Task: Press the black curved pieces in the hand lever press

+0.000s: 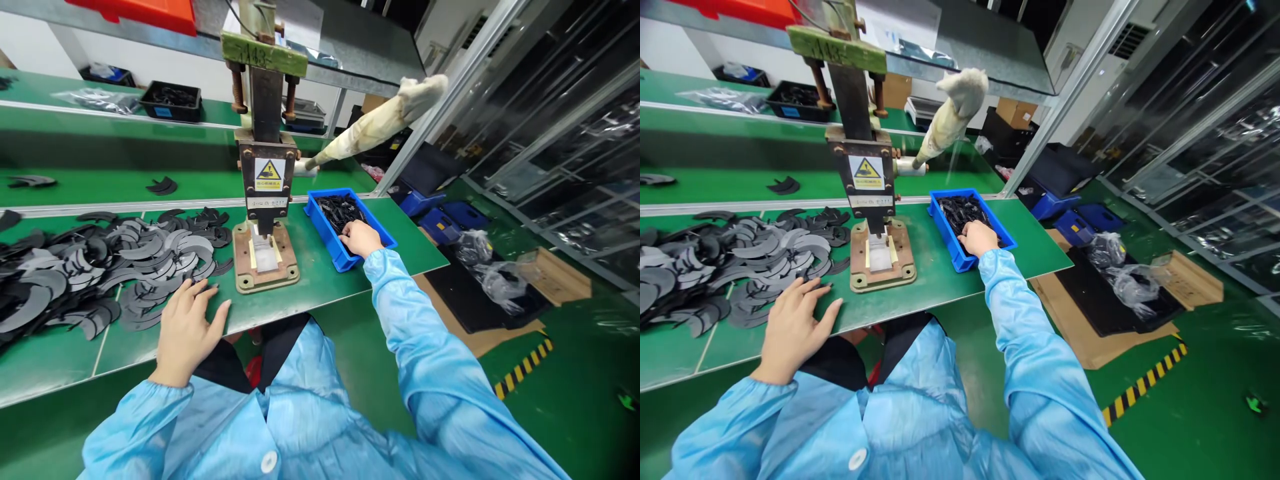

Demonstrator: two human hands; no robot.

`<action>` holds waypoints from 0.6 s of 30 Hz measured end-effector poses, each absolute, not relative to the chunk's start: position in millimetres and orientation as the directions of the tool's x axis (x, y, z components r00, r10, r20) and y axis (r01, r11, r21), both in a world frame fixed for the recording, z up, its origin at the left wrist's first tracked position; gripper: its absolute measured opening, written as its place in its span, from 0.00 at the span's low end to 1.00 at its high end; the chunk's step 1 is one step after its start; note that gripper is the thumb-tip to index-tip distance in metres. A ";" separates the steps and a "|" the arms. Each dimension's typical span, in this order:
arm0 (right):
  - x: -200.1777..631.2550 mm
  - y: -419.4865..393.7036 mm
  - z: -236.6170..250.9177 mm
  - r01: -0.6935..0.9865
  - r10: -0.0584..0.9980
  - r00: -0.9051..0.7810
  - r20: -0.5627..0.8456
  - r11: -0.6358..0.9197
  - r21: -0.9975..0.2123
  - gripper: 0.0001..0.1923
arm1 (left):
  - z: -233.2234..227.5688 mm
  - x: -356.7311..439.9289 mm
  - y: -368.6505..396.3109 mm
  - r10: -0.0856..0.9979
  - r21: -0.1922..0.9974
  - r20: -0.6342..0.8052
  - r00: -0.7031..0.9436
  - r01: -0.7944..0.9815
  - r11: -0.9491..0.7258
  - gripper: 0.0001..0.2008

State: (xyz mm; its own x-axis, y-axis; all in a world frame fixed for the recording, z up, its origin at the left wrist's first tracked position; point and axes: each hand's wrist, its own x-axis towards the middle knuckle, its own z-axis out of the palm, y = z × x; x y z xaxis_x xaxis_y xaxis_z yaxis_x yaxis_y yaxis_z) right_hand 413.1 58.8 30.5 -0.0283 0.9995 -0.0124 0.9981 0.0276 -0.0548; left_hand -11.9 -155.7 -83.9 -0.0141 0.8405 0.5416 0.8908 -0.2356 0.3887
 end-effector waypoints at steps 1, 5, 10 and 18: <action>413.0 59.1 30.8 0.998 1.000 -0.027 -0.013 0.026 -0.057 0.22 | -84.1 -12.2 -155.6 0.840 0.387 0.542 -0.011 0.891 -0.238 0.17; 418.4 54.9 33.2 0.996 0.998 -0.008 0.070 0.014 -0.094 0.15 | -84.3 -12.3 -155.1 0.836 0.384 0.549 -0.003 0.889 -0.249 0.17; 425.7 34.6 40.9 0.978 0.958 -0.005 0.286 0.065 -0.200 0.12 | -83.6 -11.8 -155.2 0.824 0.373 0.567 0.000 0.892 -0.257 0.17; 375.1 -43.0 27.2 0.768 0.771 -0.274 0.575 0.535 -0.352 0.12 | -63.5 -1.7 -160.4 0.759 0.410 0.651 -0.016 0.849 -0.334 0.18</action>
State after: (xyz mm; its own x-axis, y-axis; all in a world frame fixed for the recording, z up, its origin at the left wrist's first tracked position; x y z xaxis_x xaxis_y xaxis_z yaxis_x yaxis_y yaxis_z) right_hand 375.1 -43.0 27.2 -0.2735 0.7710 0.5751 0.7682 0.5350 -0.3518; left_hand -1.7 -160.4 -63.5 -0.0164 0.7589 0.6510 0.8487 -0.3336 0.4103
